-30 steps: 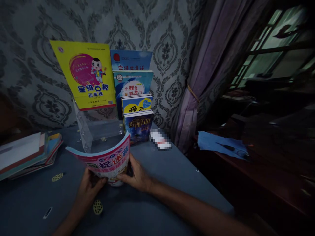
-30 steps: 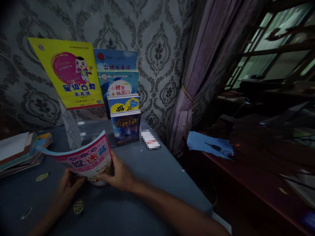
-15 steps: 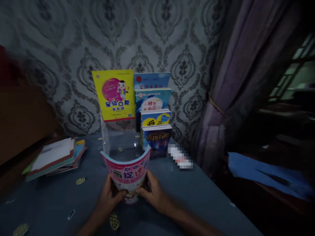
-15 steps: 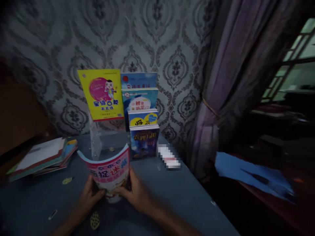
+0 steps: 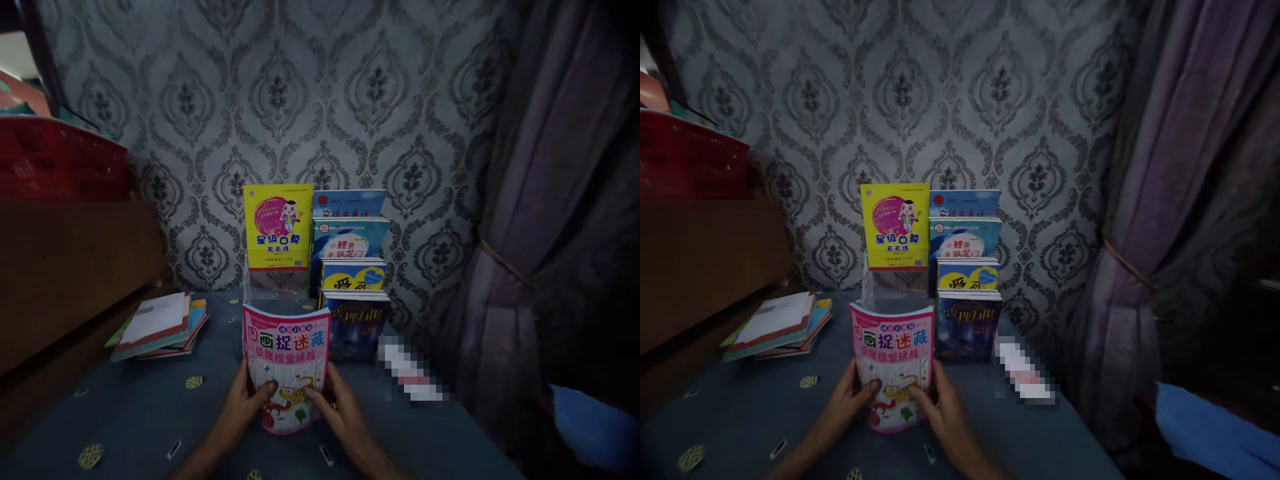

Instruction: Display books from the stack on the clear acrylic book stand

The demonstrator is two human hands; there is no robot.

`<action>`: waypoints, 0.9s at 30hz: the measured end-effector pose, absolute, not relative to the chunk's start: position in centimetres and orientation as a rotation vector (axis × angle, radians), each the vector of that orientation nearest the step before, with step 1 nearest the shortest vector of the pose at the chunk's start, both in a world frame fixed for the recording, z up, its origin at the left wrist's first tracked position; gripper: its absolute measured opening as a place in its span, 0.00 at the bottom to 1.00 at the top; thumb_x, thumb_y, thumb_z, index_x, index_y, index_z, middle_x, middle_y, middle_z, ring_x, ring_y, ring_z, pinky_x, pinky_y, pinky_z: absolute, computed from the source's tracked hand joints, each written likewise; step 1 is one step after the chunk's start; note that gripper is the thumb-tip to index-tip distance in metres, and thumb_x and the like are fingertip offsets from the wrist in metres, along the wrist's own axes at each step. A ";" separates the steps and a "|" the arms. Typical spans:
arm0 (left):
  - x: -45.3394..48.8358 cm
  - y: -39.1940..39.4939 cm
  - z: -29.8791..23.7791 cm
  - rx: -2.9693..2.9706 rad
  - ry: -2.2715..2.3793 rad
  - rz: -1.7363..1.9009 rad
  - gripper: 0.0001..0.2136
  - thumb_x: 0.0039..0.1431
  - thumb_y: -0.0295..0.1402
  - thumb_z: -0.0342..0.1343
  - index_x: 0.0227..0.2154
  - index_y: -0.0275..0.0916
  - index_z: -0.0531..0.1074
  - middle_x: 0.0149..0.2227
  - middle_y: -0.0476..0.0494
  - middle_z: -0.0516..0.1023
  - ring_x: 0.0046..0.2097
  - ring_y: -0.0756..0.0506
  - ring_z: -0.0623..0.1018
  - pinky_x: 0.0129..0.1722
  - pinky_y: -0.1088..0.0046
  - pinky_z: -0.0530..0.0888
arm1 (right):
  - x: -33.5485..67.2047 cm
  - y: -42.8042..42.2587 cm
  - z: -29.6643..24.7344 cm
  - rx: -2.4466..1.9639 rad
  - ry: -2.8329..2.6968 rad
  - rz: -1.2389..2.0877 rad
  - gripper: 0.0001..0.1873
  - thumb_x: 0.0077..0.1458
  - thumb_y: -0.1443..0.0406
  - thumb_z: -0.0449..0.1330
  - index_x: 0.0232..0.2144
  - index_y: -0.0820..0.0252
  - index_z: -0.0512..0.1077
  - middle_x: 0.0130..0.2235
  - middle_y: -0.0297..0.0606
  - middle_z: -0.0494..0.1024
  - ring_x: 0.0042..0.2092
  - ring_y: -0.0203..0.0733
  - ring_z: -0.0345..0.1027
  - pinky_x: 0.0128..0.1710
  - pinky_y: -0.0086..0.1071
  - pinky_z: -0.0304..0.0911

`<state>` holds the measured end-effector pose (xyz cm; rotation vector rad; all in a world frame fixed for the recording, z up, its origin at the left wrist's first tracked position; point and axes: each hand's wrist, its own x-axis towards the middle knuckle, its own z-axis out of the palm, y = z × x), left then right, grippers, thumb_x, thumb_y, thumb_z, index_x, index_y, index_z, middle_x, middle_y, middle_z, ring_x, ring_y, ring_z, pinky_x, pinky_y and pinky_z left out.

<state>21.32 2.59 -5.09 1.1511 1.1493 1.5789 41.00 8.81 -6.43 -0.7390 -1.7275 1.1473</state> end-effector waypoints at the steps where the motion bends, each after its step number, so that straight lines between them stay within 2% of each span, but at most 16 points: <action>1: 21.2 2.6 -5.1 1.154 1.159 1.587 0.38 0.42 0.51 0.68 0.55 0.37 0.67 0.54 0.33 0.77 0.55 0.33 0.76 0.54 0.56 0.74 | 40.9 9.0 -6.5 -0.751 -1.732 1.132 0.23 0.54 0.53 0.61 0.48 0.58 0.69 0.47 0.47 0.79 0.46 0.52 0.75 0.45 0.45 0.73; 4: 20.8 2.8 -5.2 1.146 1.179 1.591 0.38 0.43 0.53 0.67 0.55 0.37 0.67 0.54 0.34 0.77 0.55 0.33 0.76 0.54 0.56 0.74 | 40.7 9.2 -6.3 -0.770 -1.760 1.074 0.22 0.55 0.50 0.59 0.45 0.58 0.70 0.45 0.47 0.80 0.45 0.52 0.76 0.43 0.43 0.73; 7: 20.1 3.0 -5.3 1.150 1.186 1.603 0.33 0.49 0.53 0.63 0.54 0.38 0.68 0.54 0.36 0.76 0.56 0.35 0.75 0.57 0.56 0.72 | 40.8 9.4 -5.8 -0.784 -1.802 0.997 0.22 0.57 0.49 0.57 0.44 0.59 0.72 0.43 0.46 0.80 0.43 0.51 0.75 0.43 0.42 0.72; 13: 18.5 3.7 -3.3 1.332 1.360 1.644 0.25 0.56 0.51 0.57 0.50 0.38 0.69 0.49 0.40 0.79 0.53 0.39 0.76 0.55 0.61 0.72 | 40.6 11.0 -3.6 -0.704 -1.894 0.842 0.18 0.61 0.50 0.53 0.38 0.56 0.72 0.38 0.42 0.80 0.40 0.50 0.74 0.39 0.41 0.72; 17: 17.5 5.1 -0.3 1.526 1.478 1.672 0.21 0.57 0.49 0.57 0.47 0.39 0.70 0.44 0.41 0.80 0.50 0.39 0.77 0.52 0.62 0.73 | 40.0 12.7 -0.8 -0.638 -1.915 0.738 0.15 0.62 0.53 0.52 0.39 0.57 0.70 0.39 0.41 0.78 0.40 0.48 0.72 0.41 0.39 0.70; 21: 16.2 7.5 3.8 1.799 1.555 1.706 0.17 0.61 0.45 0.52 0.46 0.39 0.68 0.42 0.42 0.79 0.46 0.41 0.77 0.48 0.63 0.73 | 39.3 14.6 3.5 -0.591 -1.940 0.594 0.13 0.63 0.55 0.50 0.38 0.57 0.68 0.36 0.38 0.76 0.39 0.44 0.70 0.42 0.37 0.68; 25: 15.0 10.0 9.1 2.039 1.777 1.700 0.11 0.61 0.40 0.52 0.42 0.40 0.66 0.38 0.45 0.77 0.40 0.44 0.75 0.43 0.66 0.72 | 38.6 17.2 9.1 -0.604 -1.965 0.339 0.11 0.62 0.58 0.48 0.36 0.56 0.66 0.35 0.39 0.75 0.37 0.46 0.68 0.39 0.38 0.66; 27: 14.5 11.0 11.7 2.156 1.761 1.742 0.10 0.62 0.38 0.51 0.42 0.39 0.65 0.38 0.45 0.76 0.39 0.44 0.74 0.42 0.68 0.71 | 38.0 18.7 11.7 -0.613 -1.967 0.225 0.10 0.62 0.59 0.48 0.37 0.57 0.66 0.36 0.40 0.75 0.38 0.47 0.68 0.40 0.39 0.65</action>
